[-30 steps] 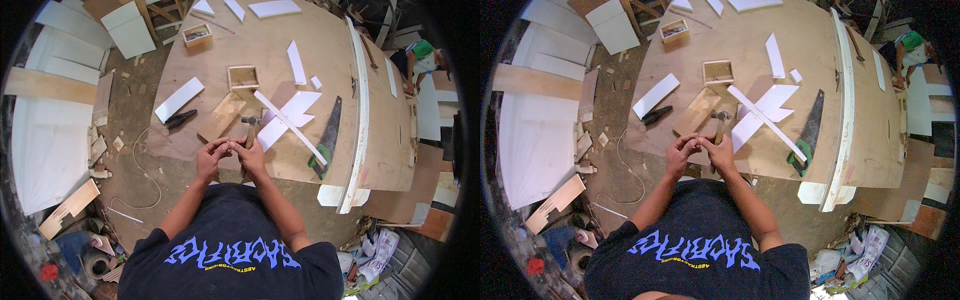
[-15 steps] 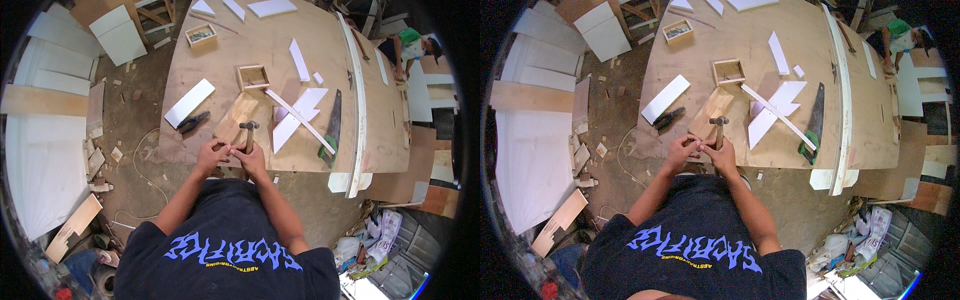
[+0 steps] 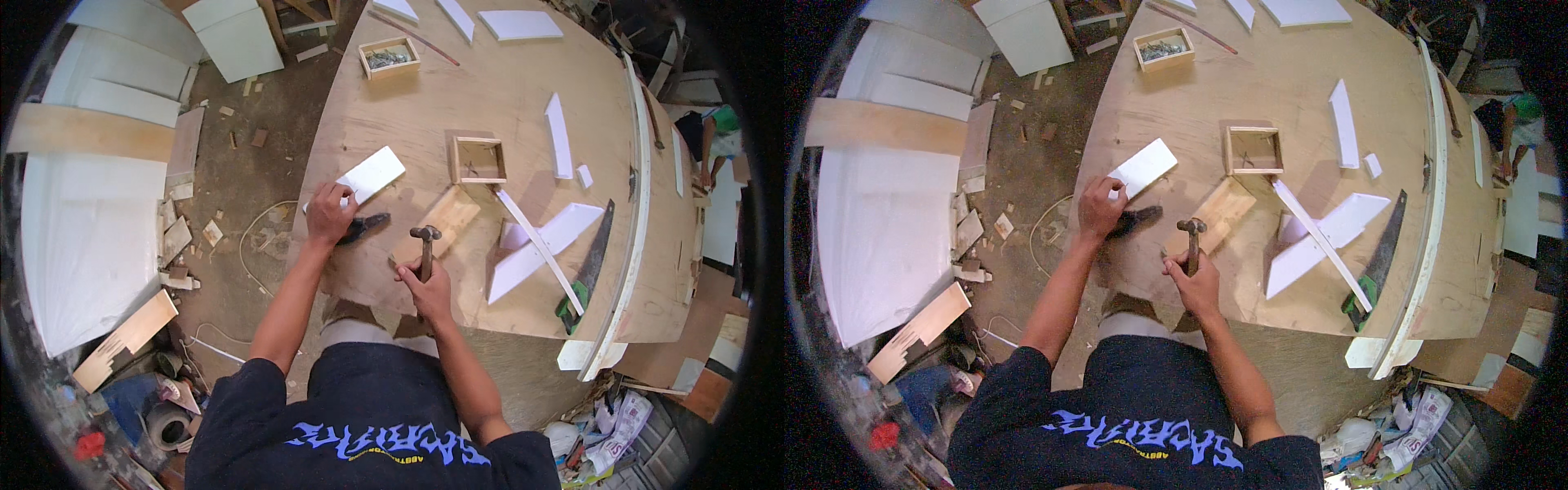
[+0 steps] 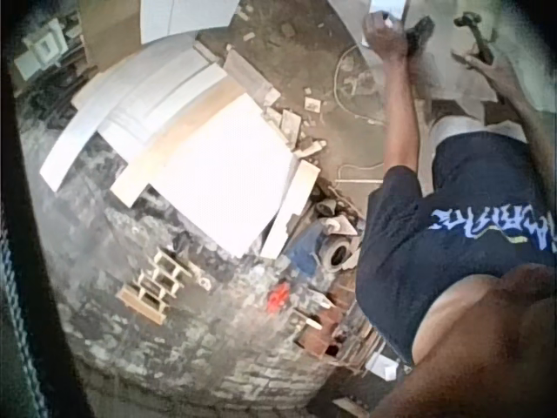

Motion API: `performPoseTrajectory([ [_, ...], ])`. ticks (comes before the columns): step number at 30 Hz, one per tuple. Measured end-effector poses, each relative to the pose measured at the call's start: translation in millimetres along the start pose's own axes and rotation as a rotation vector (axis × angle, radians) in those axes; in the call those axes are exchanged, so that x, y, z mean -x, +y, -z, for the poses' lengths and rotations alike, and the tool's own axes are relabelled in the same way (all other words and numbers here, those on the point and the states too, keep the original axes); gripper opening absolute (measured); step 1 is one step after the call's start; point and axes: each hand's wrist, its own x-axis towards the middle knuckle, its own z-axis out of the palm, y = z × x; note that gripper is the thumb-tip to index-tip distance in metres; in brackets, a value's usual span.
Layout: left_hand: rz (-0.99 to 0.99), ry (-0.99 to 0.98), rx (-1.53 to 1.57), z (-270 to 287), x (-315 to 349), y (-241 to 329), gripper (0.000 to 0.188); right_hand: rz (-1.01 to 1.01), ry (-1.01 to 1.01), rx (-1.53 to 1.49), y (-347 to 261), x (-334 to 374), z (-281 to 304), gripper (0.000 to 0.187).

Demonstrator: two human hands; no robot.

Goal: The person assembles a small wooden airplane by hammering nails into various white wooden components on a workbench, including the fuselage and wings, using a hammer to secure pieces while occasionally using pliers.

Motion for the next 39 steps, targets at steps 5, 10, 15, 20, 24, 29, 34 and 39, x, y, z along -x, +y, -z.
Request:
performPoseTrajectory([
  [5, -0.035, -0.026, 0.081, -21.4, -9.9, -23.4, 0.014, -0.019, 0.036, -0.055, -16.2, -18.2, -27.5, 0.02],
  [10, -0.055, 0.008, 0.204, -23.8, -1.2, -43.0, 0.019, -0.056, 0.068, -0.084, -22.2, -40.3, -55.3, 0.018],
  [15, 0.052, -0.004, 0.286, -13.0, -9.0, -43.0, 0.021, -0.069, 0.131, -0.116, -29.2, -71.6, -79.6, 0.02],
  [20, 0.03, -0.036, 0.291, -13.2, -8.3, -49.6, 0.021, -0.024, 0.134, -0.032, -32.8, -103.3, -87.4, 0.02],
  [24, -0.047, 0.01, 0.234, -17.6, -7.1, -48.5, 0.021, -0.068, 0.107, 0.119, -35.8, -119.0, -87.5, 0.022],
  [29, -0.089, 0.058, 0.195, -18.0, -7.2, -46.6, 0.02, 0.039, 0.134, 0.509, -49.4, -132.0, -92.6, 0.022],
  [34, -0.08, 0.071, 0.176, -17.2, -5.2, -45.4, 0.021, 0.234, 0.197, 0.595, -53.4, -151.7, -108.5, 0.025],
  [39, -0.089, 0.099, 0.186, -16.1, -8.4, -44.7, 0.02, 0.26, 0.157, 0.609, -50.8, -172.3, -115.6, 0.027],
])
